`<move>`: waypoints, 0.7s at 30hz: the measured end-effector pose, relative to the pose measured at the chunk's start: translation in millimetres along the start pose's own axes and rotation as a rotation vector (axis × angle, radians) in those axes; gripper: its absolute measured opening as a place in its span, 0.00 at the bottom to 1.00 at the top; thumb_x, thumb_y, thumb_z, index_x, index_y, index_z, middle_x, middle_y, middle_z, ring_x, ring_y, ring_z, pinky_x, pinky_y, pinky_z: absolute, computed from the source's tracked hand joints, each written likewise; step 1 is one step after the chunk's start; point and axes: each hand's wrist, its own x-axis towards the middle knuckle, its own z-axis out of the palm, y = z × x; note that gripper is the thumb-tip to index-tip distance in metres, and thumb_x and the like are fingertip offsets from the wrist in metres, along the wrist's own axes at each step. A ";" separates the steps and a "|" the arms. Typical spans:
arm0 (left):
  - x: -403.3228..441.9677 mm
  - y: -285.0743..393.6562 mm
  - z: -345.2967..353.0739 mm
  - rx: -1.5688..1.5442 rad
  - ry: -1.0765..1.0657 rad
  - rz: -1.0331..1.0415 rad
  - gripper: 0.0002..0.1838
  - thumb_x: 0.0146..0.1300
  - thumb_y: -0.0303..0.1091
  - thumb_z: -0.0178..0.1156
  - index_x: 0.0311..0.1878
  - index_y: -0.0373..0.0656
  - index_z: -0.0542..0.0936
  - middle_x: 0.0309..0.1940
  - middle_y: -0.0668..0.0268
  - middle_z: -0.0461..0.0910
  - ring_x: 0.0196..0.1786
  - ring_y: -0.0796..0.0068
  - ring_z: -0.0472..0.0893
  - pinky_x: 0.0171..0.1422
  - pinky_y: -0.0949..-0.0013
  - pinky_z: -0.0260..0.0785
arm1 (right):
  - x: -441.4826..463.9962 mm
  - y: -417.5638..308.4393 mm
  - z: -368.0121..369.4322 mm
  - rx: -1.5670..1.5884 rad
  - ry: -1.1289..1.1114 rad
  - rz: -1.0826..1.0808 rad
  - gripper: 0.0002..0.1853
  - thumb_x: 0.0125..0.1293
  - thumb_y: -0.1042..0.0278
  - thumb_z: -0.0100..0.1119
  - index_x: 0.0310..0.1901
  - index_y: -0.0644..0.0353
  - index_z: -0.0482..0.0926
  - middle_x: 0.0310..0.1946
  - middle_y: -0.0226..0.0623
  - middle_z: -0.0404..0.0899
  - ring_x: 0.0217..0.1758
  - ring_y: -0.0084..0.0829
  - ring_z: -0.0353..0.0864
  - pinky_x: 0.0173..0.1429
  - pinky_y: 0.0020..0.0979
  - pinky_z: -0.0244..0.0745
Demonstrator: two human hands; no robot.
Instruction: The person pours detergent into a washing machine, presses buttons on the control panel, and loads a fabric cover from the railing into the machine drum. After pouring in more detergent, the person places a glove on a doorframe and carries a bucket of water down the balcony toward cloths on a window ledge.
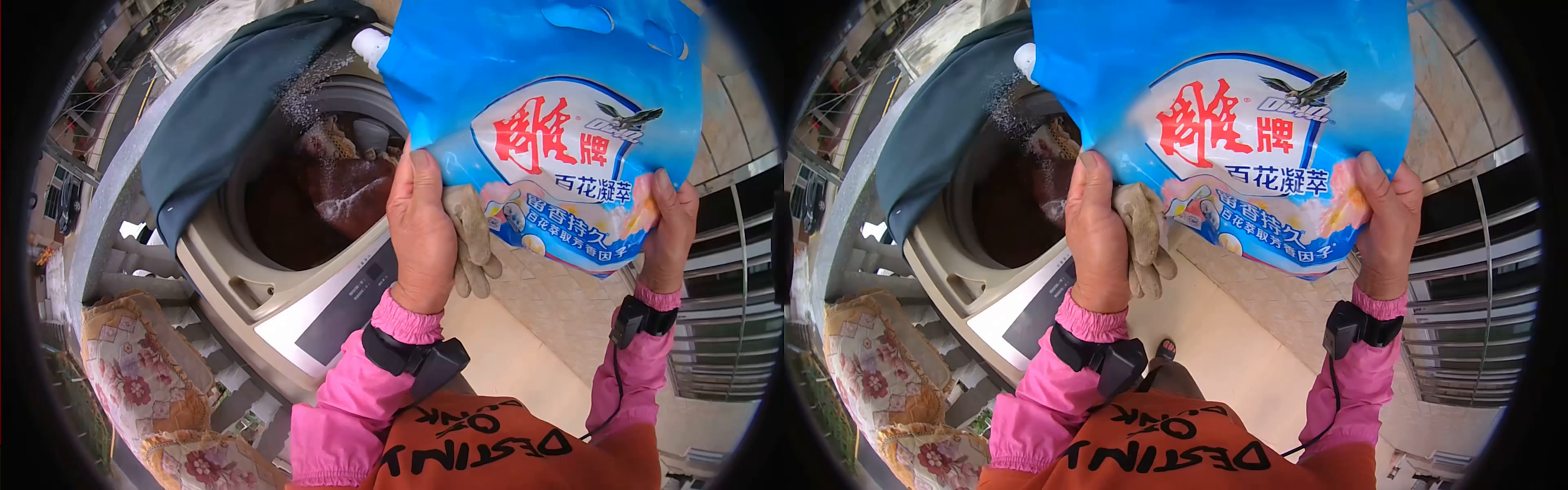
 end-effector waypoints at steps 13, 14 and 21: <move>-116.0 -108.4 55.0 0.926 -0.570 0.337 0.20 0.72 0.41 0.43 0.52 0.33 0.73 0.38 0.65 0.77 0.39 0.76 0.73 0.45 0.74 0.66 | -249.3 166.1 -133.0 0.099 0.139 0.365 0.15 0.63 0.57 0.60 0.43 0.60 0.82 0.36 0.30 0.83 0.42 0.18 0.78 0.50 0.23 0.71; -131.9 -124.0 57.0 0.923 -0.616 0.336 0.20 0.72 0.41 0.43 0.52 0.33 0.73 0.38 0.65 0.77 0.39 0.76 0.73 0.45 0.74 0.66 | -277.5 176.6 -147.0 0.104 0.182 0.356 0.15 0.63 0.57 0.60 0.43 0.60 0.82 0.36 0.30 0.83 0.42 0.18 0.78 0.50 0.23 0.71; -258.7 -255.4 66.8 0.969 -0.974 -0.063 0.18 0.72 0.39 0.44 0.50 0.34 0.74 0.34 0.69 0.76 0.36 0.81 0.71 0.40 0.74 0.65 | -478.4 175.6 -229.8 0.003 0.545 0.645 0.16 0.61 0.61 0.61 0.47 0.60 0.80 0.38 0.35 0.83 0.41 0.22 0.79 0.50 0.26 0.72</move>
